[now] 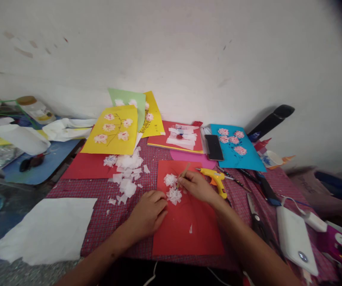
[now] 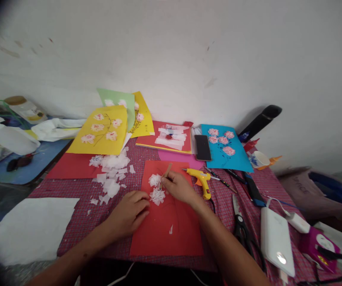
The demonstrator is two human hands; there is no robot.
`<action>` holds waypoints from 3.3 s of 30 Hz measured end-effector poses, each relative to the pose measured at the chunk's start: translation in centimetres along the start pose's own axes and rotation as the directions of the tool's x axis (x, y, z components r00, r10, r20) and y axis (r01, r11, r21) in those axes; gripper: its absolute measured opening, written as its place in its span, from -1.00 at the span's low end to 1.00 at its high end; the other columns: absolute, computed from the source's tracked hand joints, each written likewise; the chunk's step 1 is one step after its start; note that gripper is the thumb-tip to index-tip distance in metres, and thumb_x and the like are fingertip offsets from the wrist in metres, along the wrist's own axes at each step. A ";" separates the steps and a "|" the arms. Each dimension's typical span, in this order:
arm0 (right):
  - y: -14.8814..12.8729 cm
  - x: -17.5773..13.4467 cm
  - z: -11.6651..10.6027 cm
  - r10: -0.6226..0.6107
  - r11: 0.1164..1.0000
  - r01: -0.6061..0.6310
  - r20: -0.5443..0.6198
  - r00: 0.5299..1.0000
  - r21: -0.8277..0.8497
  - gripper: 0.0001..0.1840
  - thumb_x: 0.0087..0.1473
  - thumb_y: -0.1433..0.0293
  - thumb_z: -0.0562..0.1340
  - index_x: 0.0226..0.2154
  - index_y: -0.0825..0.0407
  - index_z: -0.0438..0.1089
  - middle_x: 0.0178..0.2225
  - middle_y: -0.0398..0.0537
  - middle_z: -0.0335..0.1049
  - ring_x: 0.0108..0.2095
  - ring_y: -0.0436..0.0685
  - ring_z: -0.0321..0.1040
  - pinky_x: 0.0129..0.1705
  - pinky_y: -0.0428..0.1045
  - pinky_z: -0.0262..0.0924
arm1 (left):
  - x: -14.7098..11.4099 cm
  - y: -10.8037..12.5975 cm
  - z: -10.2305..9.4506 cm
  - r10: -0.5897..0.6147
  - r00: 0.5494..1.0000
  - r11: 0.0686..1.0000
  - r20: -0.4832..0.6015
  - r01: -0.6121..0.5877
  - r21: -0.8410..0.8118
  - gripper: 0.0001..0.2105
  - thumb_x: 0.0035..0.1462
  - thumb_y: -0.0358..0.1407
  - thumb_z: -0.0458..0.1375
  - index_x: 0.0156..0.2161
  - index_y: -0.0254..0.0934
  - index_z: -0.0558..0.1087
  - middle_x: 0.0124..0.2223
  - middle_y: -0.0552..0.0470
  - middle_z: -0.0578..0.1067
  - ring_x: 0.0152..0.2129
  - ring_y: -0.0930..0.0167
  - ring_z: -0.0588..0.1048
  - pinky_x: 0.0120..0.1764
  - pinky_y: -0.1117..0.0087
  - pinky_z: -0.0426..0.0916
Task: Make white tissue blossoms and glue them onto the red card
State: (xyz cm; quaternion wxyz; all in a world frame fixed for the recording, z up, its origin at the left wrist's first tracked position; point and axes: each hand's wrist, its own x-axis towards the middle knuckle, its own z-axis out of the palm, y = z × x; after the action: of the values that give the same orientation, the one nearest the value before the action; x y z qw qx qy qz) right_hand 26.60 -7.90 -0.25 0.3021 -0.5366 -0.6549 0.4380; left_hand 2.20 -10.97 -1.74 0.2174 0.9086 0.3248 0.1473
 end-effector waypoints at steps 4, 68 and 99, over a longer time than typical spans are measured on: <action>-0.1 -0.2 -0.1 -0.018 0.999 0.019 0.026 0.999 -0.026 -0.75 0.27 0.29 0.11 -0.38 0.02 0.39 -0.51 -0.19 0.34 -0.51 0.01 0.28 -0.44 -0.10 0.17 | -0.1 0.0 0.1 -0.001 1.000 1.000 -0.006 0.001 0.000 -0.93 0.23 -0.38 0.13 -0.18 -0.25 0.44 -0.04 -0.05 0.44 -0.08 0.25 0.38 0.03 0.14 0.29; -2.8 -8.6 0.3 -0.036 0.999 0.021 -0.458 0.888 -0.038 -0.88 0.22 0.31 0.16 -0.31 -0.04 0.39 -0.40 -0.09 0.35 -0.47 0.06 0.28 -0.45 -0.06 0.19 | -0.4 -0.5 0.5 0.032 0.994 0.996 -0.104 -0.040 -0.077 -0.89 0.25 -0.41 0.08 -0.19 -0.23 0.45 -0.07 -0.05 0.46 -0.10 0.27 0.41 0.00 0.16 0.33; 2.7 -16.3 5.5 -0.216 0.976 0.186 -0.495 0.841 -0.111 -0.82 0.28 0.51 0.09 -0.16 -0.04 0.35 -0.35 -0.07 0.40 -0.36 0.09 0.41 -0.30 -0.04 0.30 | 1.0 0.0 -1.2 -0.053 0.986 0.970 -0.159 0.089 0.226 -0.42 0.18 -0.19 0.22 0.28 -0.15 0.22 0.41 -0.17 0.05 0.32 0.03 0.06 0.27 -0.12 0.09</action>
State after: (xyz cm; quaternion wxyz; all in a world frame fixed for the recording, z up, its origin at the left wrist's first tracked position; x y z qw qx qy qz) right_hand 26.96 -24.95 -3.83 0.4910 -0.5694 -0.6183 0.2289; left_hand 2.45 -10.02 -0.59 0.0896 0.9016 0.3879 0.1693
